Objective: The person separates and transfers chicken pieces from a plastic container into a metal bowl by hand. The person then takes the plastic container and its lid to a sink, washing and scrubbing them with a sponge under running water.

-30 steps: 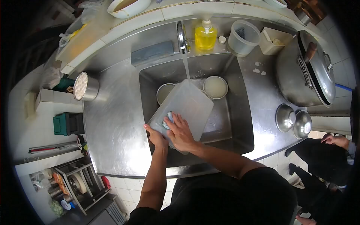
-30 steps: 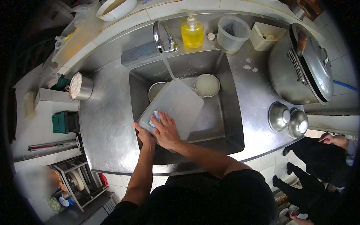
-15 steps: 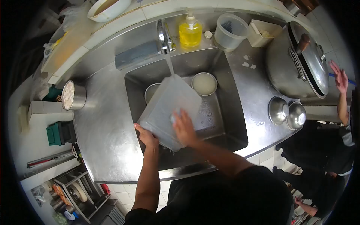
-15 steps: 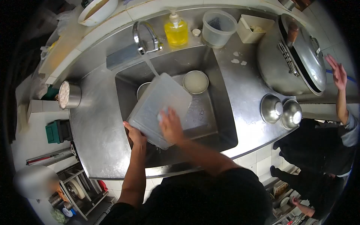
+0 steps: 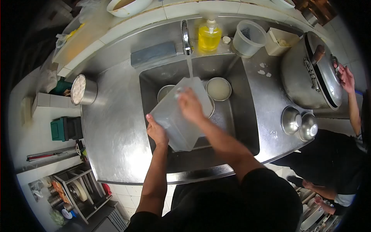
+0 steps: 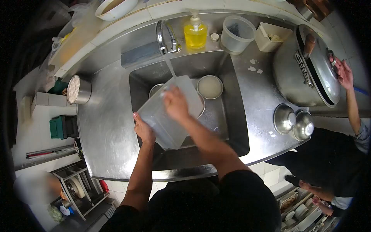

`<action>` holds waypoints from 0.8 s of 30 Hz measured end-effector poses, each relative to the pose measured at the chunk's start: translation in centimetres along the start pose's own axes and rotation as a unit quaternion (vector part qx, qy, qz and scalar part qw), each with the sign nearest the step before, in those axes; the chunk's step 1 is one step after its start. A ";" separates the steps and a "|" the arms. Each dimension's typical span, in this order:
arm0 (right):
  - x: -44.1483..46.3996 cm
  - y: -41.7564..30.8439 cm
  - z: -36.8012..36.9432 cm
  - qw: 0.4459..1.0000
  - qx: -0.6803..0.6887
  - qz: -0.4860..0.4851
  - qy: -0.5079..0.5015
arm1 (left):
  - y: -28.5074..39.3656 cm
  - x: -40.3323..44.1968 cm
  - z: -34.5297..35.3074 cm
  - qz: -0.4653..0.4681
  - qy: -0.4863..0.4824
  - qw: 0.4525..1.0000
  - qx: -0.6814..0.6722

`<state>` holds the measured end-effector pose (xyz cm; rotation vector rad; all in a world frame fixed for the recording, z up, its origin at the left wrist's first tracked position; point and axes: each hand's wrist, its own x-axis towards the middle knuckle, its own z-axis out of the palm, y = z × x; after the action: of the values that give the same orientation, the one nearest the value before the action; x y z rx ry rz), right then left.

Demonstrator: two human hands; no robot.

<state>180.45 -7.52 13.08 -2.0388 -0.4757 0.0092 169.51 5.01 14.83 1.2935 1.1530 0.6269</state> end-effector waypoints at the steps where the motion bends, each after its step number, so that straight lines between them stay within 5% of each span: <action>1: 2.2 0.4 -1.1 0.998 -0.061 0.019 0.015 | -0.1 -0.1 -0.2 0.029 -0.030 0.998 0.041; 5: 0.2 -3.4 -2.6 0.980 -0.143 -0.091 -0.103 | -0.2 -0.9 0.7 0.155 -0.094 0.974 0.138; 7: -1.3 -4.6 -3.1 0.988 -0.096 -0.044 -0.114 | -0.5 -2.0 1.2 0.155 -0.114 0.978 0.079; 10: 3.8 7.7 -5.3 0.979 -0.136 0.093 -0.122 | -3.2 -2.1 1.4 0.210 -0.130 0.963 0.107; 13: 2.6 5.3 -5.2 0.958 -0.249 0.122 -0.075 | -1.7 -3.3 2.0 0.235 -0.130 0.952 0.147; 17: -4.3 -2.0 -2.8 0.966 -0.253 0.006 -0.053 | -3.7 -1.4 0.3 0.225 -0.156 0.956 0.104; 19: -3.0 3.2 -3.8 0.974 -0.222 0.032 -0.037 | -5.8 -0.9 -1.3 0.222 -0.201 0.947 0.115; 21: 1.8 12.3 -5.2 0.944 -0.281 0.163 0.059 | -5.1 -1.7 -2.0 0.209 -0.215 0.950 0.091; 23: 4.9 14.9 -8.4 0.959 -0.145 0.244 0.006 | -4.4 -2.3 -3.1 0.070 -0.353 0.928 0.094; 24: 4.9 14.5 -8.7 0.959 -0.142 0.245 0.007 | -3.6 -1.7 -3.5 0.072 -0.353 0.928 0.096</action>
<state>191.46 -19.29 6.10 -2.3909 0.0533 0.2367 164.88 4.14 12.38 1.6005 0.5301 0.1112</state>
